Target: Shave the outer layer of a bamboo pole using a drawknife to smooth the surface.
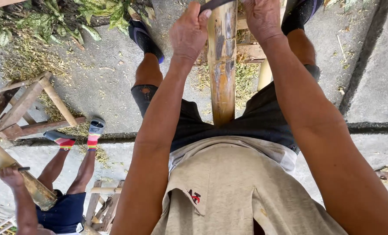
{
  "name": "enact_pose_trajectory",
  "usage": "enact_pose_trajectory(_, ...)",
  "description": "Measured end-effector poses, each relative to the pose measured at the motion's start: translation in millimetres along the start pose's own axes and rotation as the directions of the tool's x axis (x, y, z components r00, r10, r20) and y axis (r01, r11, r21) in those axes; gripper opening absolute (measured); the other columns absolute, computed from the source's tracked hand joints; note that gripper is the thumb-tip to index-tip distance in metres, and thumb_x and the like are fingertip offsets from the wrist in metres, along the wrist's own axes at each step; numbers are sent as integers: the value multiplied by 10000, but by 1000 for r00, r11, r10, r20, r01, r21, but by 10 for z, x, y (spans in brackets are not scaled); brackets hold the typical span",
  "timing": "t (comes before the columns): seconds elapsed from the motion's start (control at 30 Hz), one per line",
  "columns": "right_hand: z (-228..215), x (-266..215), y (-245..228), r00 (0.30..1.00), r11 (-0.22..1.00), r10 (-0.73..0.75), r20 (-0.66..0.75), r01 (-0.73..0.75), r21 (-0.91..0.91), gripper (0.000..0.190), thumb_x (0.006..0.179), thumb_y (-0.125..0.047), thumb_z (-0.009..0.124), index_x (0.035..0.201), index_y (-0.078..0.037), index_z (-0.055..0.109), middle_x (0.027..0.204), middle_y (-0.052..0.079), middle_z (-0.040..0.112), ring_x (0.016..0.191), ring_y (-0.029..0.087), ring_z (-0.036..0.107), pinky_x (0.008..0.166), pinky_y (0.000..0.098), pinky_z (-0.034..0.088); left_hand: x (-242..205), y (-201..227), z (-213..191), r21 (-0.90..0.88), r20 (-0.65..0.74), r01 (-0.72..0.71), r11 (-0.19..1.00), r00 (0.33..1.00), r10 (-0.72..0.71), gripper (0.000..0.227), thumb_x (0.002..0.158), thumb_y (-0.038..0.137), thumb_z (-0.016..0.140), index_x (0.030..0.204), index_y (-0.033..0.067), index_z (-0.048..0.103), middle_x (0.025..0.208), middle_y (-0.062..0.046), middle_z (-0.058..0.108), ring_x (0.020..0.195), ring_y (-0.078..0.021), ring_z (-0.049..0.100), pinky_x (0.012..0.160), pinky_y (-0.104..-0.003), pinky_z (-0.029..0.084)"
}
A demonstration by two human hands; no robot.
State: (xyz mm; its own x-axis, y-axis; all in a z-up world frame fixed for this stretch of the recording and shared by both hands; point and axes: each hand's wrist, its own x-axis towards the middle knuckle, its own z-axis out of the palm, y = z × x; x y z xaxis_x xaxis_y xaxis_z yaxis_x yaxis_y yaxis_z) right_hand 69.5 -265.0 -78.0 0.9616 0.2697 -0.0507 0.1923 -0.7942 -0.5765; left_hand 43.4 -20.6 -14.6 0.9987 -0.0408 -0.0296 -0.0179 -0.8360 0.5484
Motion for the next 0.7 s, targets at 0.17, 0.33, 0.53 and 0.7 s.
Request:
enact_pose_trajectory(0.17, -71, -635, -419, 975, 990, -138, -173, 133, -41, 269, 1206, -344, 456, 1051, -164, 582, 1060, 101, 570, 1035, 236, 583, 896, 405, 510, -759, 75, -143, 58, 116, 65, 996, 991, -71, 253, 1099, 386, 519, 973, 167, 537, 685, -21, 613, 549, -204, 595, 474, -401, 478)
enact_pose_trajectory(0.33, -152, -860, -545, 993, 987, -28, -116, 46, 155, 205, 1152, -295, 623, 1135, -92, 603, 1062, 97, 627, 971, 277, 566, 873, 464, 477, -836, 179, -287, -39, 138, 74, 996, 988, -68, 287, 1049, 388, 546, 965, 114, 544, 701, -62, 626, 550, -259, 618, 503, -444, 482)
enact_pose_trajectory(0.53, -22, -737, -333, 996, 990, -21, -83, 32, 140, 123, 1177, -234, 614, 1188, -112, 615, 1071, 127, 605, 1013, 313, 579, 887, 486, 488, -506, 209, -250, -34, 194, 178, 983, 966, -169, 316, 1068, 408, 563, 920, 129, 572, 696, -71, 655, 577, -276, 644, 524, -442, 509)
enact_pose_trajectory(0.7, 94, -988, -329, 968, 962, -131, -216, 176, 208, 148, 1172, -218, 563, 1245, -94, 597, 1184, 123, 643, 1089, 278, 611, 891, 438, 541, -887, 78, -187, -76, 125, 13, 997, 992, -4, 291, 1054, 397, 551, 1104, 118, 616, 728, -83, 660, 595, -249, 661, 542, -428, 526)
